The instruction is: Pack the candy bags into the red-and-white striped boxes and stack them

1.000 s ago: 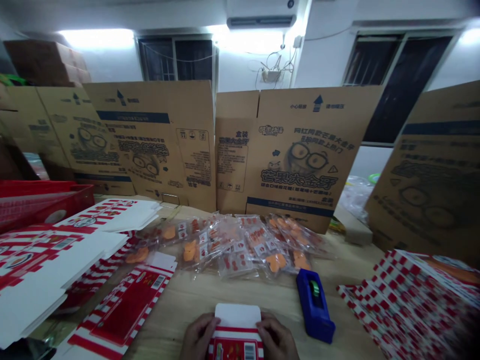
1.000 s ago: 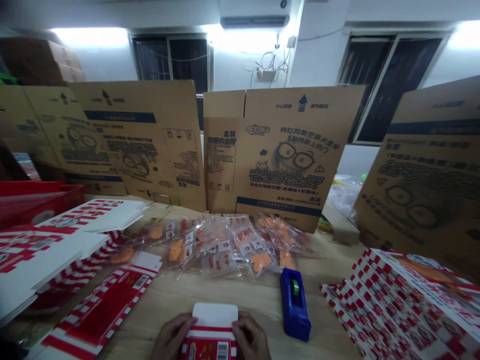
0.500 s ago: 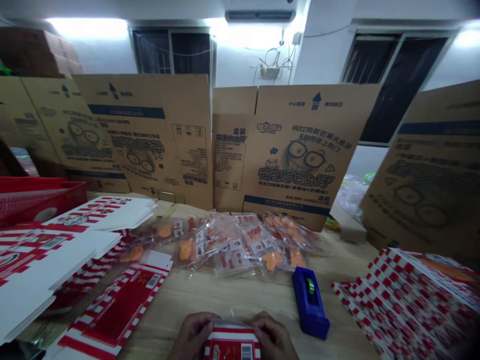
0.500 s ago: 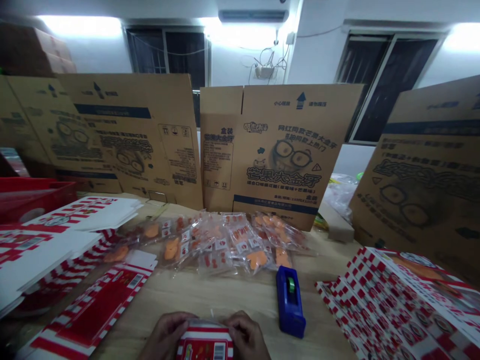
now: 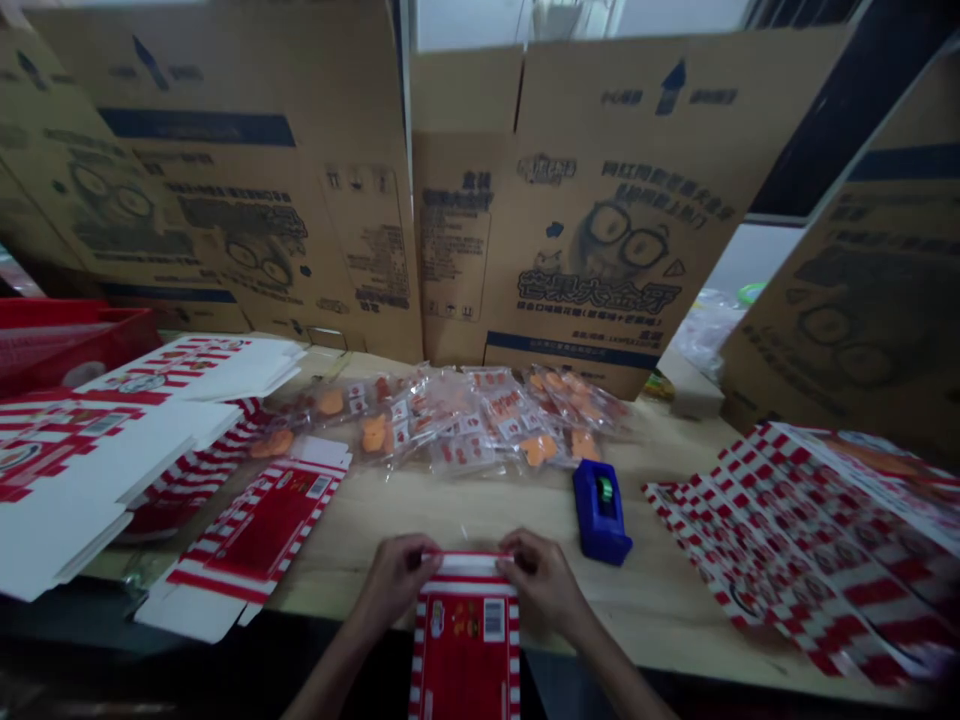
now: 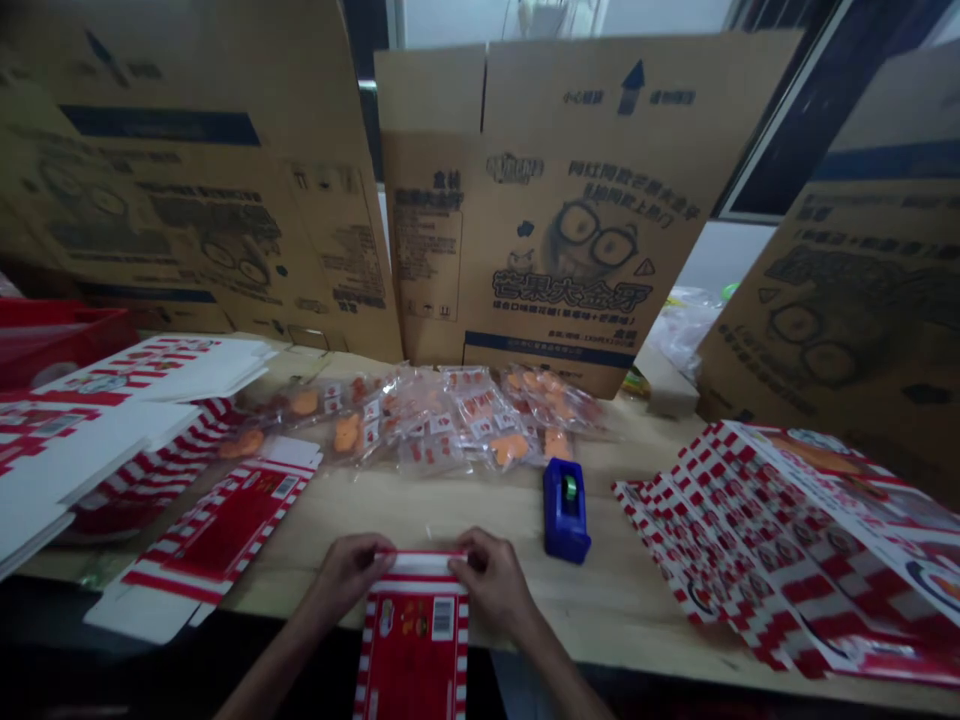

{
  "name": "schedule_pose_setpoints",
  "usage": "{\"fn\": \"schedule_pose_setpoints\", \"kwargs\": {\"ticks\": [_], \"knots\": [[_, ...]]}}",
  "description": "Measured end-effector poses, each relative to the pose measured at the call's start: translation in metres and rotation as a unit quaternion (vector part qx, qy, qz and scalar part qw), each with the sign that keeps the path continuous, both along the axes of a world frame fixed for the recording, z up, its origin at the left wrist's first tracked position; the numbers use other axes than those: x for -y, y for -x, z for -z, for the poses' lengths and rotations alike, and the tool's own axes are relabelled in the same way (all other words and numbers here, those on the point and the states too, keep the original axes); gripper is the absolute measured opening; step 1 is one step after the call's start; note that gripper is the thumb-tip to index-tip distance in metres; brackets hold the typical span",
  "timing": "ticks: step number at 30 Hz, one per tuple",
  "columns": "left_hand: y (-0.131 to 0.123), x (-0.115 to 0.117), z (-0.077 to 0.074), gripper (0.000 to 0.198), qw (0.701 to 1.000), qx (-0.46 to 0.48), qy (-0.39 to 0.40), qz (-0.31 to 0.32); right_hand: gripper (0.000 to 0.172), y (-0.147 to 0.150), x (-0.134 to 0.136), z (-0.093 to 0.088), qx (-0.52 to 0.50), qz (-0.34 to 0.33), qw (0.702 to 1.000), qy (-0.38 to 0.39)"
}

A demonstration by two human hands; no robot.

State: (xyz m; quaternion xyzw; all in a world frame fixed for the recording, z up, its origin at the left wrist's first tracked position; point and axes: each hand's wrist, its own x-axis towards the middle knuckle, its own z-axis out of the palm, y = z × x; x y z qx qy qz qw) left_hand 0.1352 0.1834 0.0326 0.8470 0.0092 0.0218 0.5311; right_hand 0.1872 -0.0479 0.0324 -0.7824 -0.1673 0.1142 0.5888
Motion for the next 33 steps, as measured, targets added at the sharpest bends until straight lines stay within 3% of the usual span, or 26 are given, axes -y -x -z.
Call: {"fn": "schedule_pose_setpoints", "kwargs": {"ticks": [4,10,17,19,21,24,26,29,33], "knots": [[-0.001,0.003,-0.003,0.019,1.0,-0.002,0.029,0.009,0.006,-0.001,0.001,-0.005,-0.013,-0.001,1.0,-0.018],[0.013,0.003,0.003,0.022,0.997,-0.011,0.078,0.025,0.015,0.011,0.01,0.011,-0.036,-0.029,0.996,-0.077],[0.027,0.007,0.015,0.012,0.994,0.108,0.016,0.024,0.012,0.032,0.012,0.018,0.009,0.003,0.996,-0.092],[0.028,0.007,0.016,0.012,0.992,0.123,0.019,0.015,0.017,0.029,0.021,0.016,0.043,0.049,0.994,-0.084],[0.029,0.006,0.019,0.011,0.992,0.12,0.036,0.011,0.02,0.019,0.041,0.012,0.107,0.155,0.98,-0.069],[0.028,0.004,0.025,0.012,0.991,0.104,0.081,0.014,0.023,-0.004,0.083,0.007,0.185,0.36,0.915,-0.012],[0.027,0.006,0.029,0.014,0.99,0.088,0.11,0.014,0.028,-0.019,0.111,0.008,0.168,0.434,0.884,0.036],[0.027,0.013,0.033,0.016,0.987,0.059,0.147,0.012,0.032,-0.033,0.132,0.018,0.104,0.436,0.892,0.056],[0.03,0.02,0.036,0.02,0.982,0.014,0.187,-0.004,0.032,-0.044,0.126,0.038,0.083,0.438,0.895,0.007]]}}
